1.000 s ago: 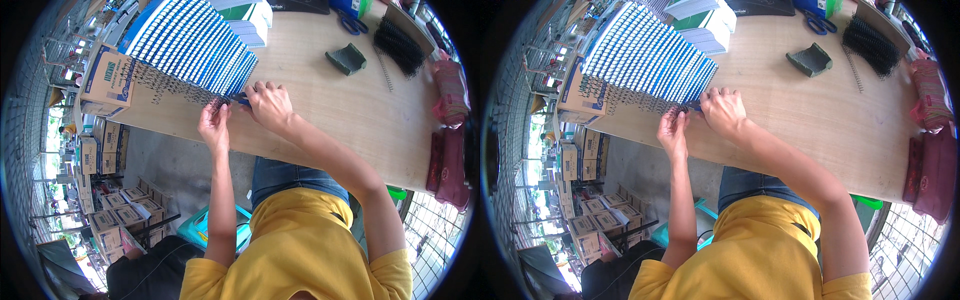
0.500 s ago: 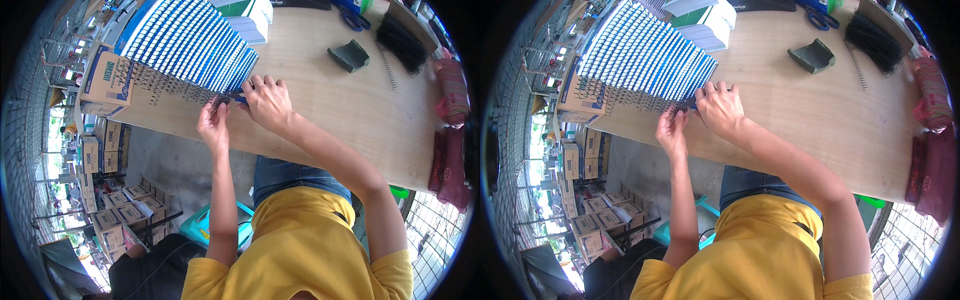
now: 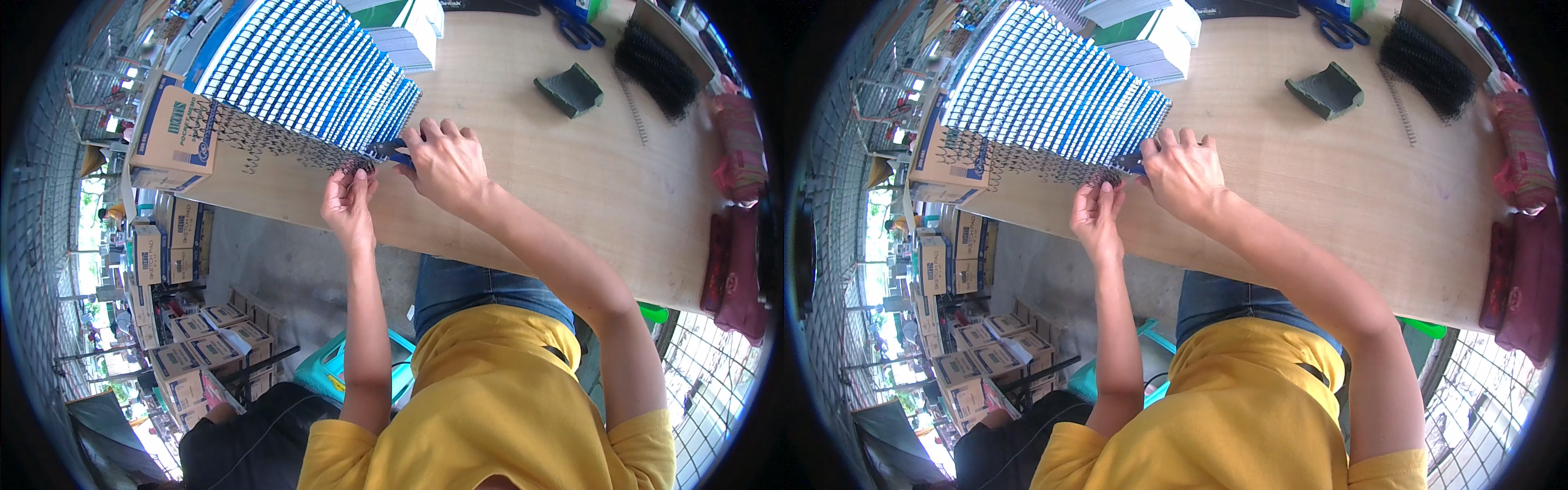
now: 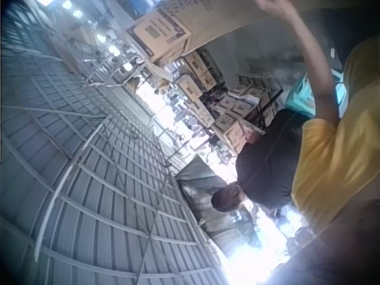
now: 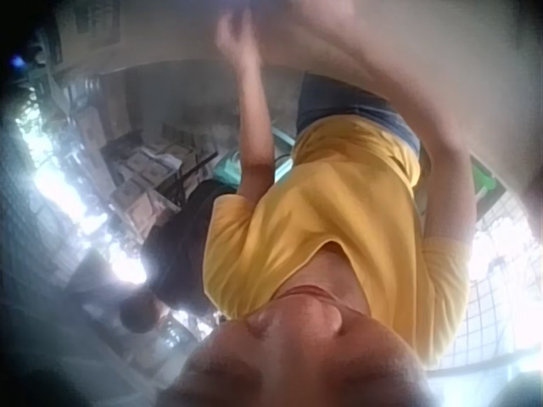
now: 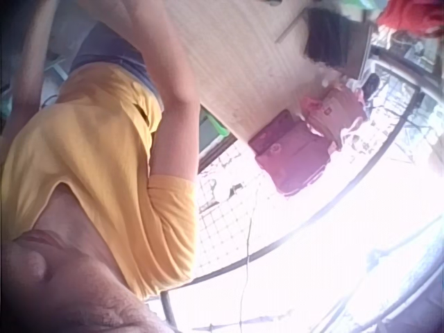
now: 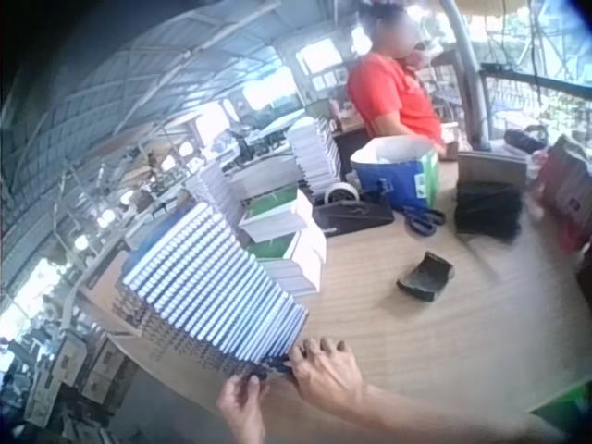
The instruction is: The person uses wire-cutting pliers to trim excess metal wire from the ends of spiral-bound notebooks, handling a stack of blue and green notebooks and placing the cut wire pieces into a small container.
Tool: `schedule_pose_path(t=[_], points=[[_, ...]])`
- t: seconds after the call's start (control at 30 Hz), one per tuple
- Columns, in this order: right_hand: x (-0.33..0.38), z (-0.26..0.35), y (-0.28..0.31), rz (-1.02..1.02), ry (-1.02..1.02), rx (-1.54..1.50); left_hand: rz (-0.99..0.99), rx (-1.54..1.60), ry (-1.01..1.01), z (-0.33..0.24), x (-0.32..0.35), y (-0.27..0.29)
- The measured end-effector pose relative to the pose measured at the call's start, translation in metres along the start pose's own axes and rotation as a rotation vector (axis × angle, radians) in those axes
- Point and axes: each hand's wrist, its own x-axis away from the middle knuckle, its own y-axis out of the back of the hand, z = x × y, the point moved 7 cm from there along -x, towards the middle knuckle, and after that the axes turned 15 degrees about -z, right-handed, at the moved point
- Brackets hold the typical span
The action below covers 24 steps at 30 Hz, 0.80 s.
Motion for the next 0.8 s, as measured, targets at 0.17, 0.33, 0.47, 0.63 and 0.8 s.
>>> schedule_pose_path(t=[0.17, 0.33, 0.47, 0.63, 0.8], points=[[-0.004, 0.005, -0.001, 0.087, -0.002, -0.023, 0.022, -0.033, 0.001, -0.010, 0.001, -0.006], [-0.002, 0.007, 0.002, 0.052, 0.008, -0.007, 0.005, -0.031, 0.000, -0.014, 0.000, -0.007], [-0.006, 0.012, -0.001, 0.045, 0.036, -0.009, 0.003, -0.012, -0.028, -0.015, 0.001, -0.007], [-0.009, 0.000, -0.019, 0.174, -0.001, -0.037, -0.025, -0.020, -0.018, -0.016, 0.001, -0.010], [-0.004, -0.001, 0.002, -0.038, 0.044, 0.005, -0.034, -0.022, -0.012, -0.015, 0.000, -0.007]])
